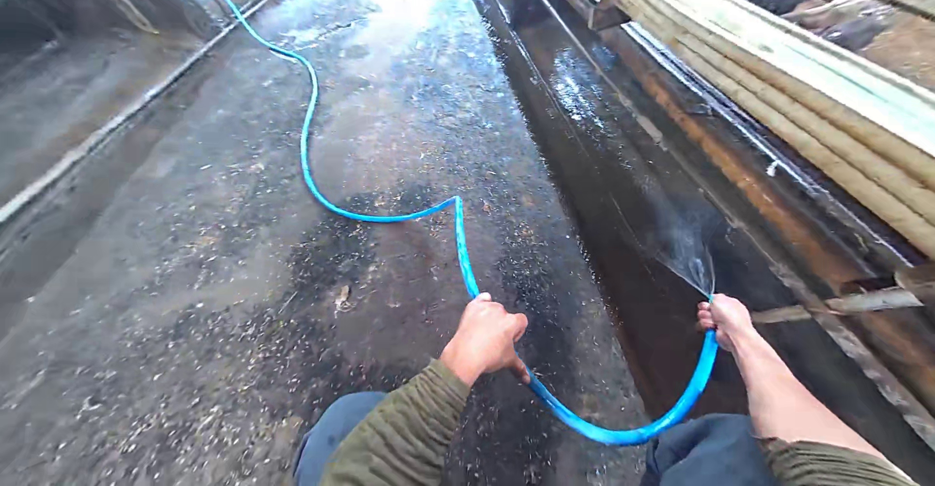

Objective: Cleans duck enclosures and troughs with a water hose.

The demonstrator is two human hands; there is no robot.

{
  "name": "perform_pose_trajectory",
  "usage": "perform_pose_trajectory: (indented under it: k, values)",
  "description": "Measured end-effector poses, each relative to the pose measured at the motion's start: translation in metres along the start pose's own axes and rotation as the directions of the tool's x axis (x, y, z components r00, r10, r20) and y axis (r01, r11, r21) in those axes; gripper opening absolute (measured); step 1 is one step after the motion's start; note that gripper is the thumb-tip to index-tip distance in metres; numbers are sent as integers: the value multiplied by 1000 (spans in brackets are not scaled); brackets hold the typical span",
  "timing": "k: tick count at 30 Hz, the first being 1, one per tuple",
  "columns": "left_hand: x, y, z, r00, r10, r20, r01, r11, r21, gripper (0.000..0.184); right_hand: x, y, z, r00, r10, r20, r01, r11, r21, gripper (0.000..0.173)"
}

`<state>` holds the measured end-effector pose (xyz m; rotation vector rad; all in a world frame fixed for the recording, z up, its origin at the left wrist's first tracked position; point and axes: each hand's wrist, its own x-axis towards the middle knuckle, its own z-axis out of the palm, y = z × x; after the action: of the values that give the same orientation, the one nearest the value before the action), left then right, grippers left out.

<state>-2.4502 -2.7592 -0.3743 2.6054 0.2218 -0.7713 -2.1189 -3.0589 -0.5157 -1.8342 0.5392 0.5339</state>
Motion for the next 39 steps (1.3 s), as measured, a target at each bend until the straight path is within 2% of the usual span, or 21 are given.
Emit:
perform_pose_trajectory:
  k: [4,6,8,11,12,14,17,20,22,26,29,33,39]
  values:
    - [1,8,7,998,58,-18,-59,998,-21,55,-7,-11,5,995,-42,90,49,996,-76,30]
    - [0,15,13,991,107,-77,-110,993,-38,51,3,-6,-11,992,-79,96,89,991,-101,29]
    - [0,8,15,974,117,-192,-121,993,-9,47,29,-1,-14,983,-120,136,125,991,-35,28]
    - [5,16,27,987,77,-143,-73,997,35,50,59,7,-35,990,-44,135,22,987,161,43]
    - [7,18,28,988,76,-133,-71,996,46,50,65,7,-40,984,-51,170,20,984,177,44]
    - [3,18,28,992,59,-111,-58,998,13,50,48,-3,-23,973,-83,214,56,990,130,42]
    - [-8,20,36,988,81,-128,-92,992,-82,47,-31,-19,17,998,-40,54,45,994,-101,30]
    - [-17,9,41,980,61,-187,-76,994,-74,51,-25,-14,9,998,-64,26,65,997,-48,27]
    - [-16,4,37,991,29,-130,-30,1000,-6,57,-7,-10,-1,994,-102,35,102,995,-19,24]
    - [0,12,23,997,-29,74,21,994,107,62,1,-20,-2,981,-137,135,134,990,29,21]
    - [4,17,16,996,-28,84,15,988,152,63,3,-22,-4,986,-132,102,127,990,53,21]
    - [2,20,8,997,-51,58,40,984,173,62,3,-24,-14,993,-111,-28,113,991,77,22]
    - [-6,25,-2,992,-79,100,61,982,177,63,1,-21,-17,990,-93,109,80,989,123,24]
